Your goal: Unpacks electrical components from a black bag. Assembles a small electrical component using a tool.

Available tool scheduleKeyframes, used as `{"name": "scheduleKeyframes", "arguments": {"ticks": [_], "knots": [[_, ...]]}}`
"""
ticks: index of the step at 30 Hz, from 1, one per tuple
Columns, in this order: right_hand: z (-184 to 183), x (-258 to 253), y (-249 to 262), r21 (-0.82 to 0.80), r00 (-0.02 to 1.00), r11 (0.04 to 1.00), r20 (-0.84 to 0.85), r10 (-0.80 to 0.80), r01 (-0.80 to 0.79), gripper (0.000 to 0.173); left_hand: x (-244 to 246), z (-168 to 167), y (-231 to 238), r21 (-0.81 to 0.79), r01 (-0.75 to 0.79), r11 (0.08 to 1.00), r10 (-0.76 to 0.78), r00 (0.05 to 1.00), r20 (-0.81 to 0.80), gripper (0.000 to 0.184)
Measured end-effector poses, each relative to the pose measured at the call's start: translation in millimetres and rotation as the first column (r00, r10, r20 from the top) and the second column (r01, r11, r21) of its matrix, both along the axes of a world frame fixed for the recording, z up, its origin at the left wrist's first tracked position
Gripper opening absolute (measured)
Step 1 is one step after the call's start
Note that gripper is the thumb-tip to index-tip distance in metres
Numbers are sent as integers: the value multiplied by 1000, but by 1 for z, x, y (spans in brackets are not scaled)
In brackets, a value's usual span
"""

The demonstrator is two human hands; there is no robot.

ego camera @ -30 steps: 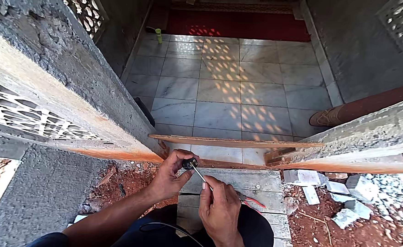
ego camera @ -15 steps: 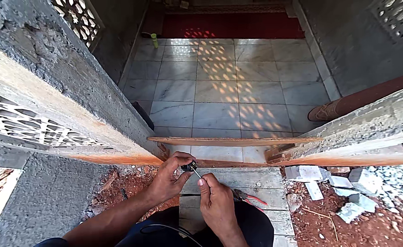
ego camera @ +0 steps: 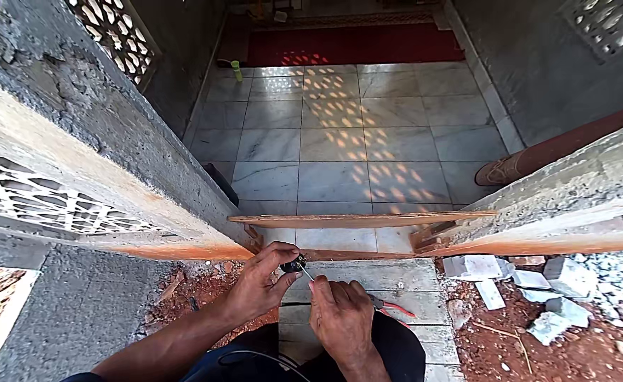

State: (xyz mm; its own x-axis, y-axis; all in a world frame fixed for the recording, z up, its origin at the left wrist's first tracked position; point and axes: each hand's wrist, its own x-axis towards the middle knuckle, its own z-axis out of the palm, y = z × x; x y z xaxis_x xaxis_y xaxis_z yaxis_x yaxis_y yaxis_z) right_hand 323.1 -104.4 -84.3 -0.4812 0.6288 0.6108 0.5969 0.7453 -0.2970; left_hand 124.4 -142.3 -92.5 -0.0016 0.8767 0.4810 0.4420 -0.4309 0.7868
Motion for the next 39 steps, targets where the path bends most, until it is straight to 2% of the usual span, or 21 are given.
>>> {"name": "scheduleKeyframes", "arguments": {"ticks": [4,12,14,16,17,18,20,22,23,25,27,30,32,34,37,39], "knots": [[2,2,0,90,1000,996,15,-1,-1,21,0,9,-4,-13,-15,1000,14,1000,-22,29],[0,4,0,159,1000,987,22,11,-14,18,-6,25,-8,-54,-1,999,-8,986,-165,28],[-2,3,0,97,999,994,12,40,-41,20,-8,25,-10,-56,0,998,-11,980,-197,29],[-4,1,0,-112,994,988,-47,104,-108,26,-11,22,-11,-17,10,1000,-14,972,-234,27],[-4,0,-1,-275,984,947,-107,141,-165,29,-13,21,-10,11,22,1000,-19,966,-257,26],[-3,0,0,-449,964,858,-196,179,-250,29,-14,21,-9,38,37,999,-25,960,-278,25],[2,3,3,-692,882,553,-418,217,-464,27,-15,21,-6,88,56,995,-26,950,-311,24],[5,6,9,-735,773,238,-606,187,-634,29,-16,20,-5,111,75,991,-35,944,-329,25],[5,8,12,-722,735,138,-657,170,-678,31,-16,19,-6,119,86,989,-42,940,-337,25],[3,9,15,-695,695,59,-704,147,-717,33,-17,16,-7,122,108,987,-58,932,-357,26],[2,8,16,-699,702,81,-698,141,-711,32,-18,15,-9,109,130,985,-83,929,-361,31],[3,6,15,-746,775,209,-606,179,-632,34,-21,12,-12,75,152,986,-117,930,-348,33],[1,5,14,-753,828,343,-515,223,-561,34,-22,10,-12,61,166,984,-137,934,-329,31],[-4,3,10,-718,887,522,-399,234,-460,36,-22,10,-11,64,169,984,-141,938,-315,29],[-9,0,5,-584,938,741,-285,197,-333,38,-21,11,-8,76,164,984,-132,938,-320,28],[-11,-2,3,-486,960,834,-221,171,-261,37,-21,11,-8,74,158,985,-126,938,-324,27]]}}
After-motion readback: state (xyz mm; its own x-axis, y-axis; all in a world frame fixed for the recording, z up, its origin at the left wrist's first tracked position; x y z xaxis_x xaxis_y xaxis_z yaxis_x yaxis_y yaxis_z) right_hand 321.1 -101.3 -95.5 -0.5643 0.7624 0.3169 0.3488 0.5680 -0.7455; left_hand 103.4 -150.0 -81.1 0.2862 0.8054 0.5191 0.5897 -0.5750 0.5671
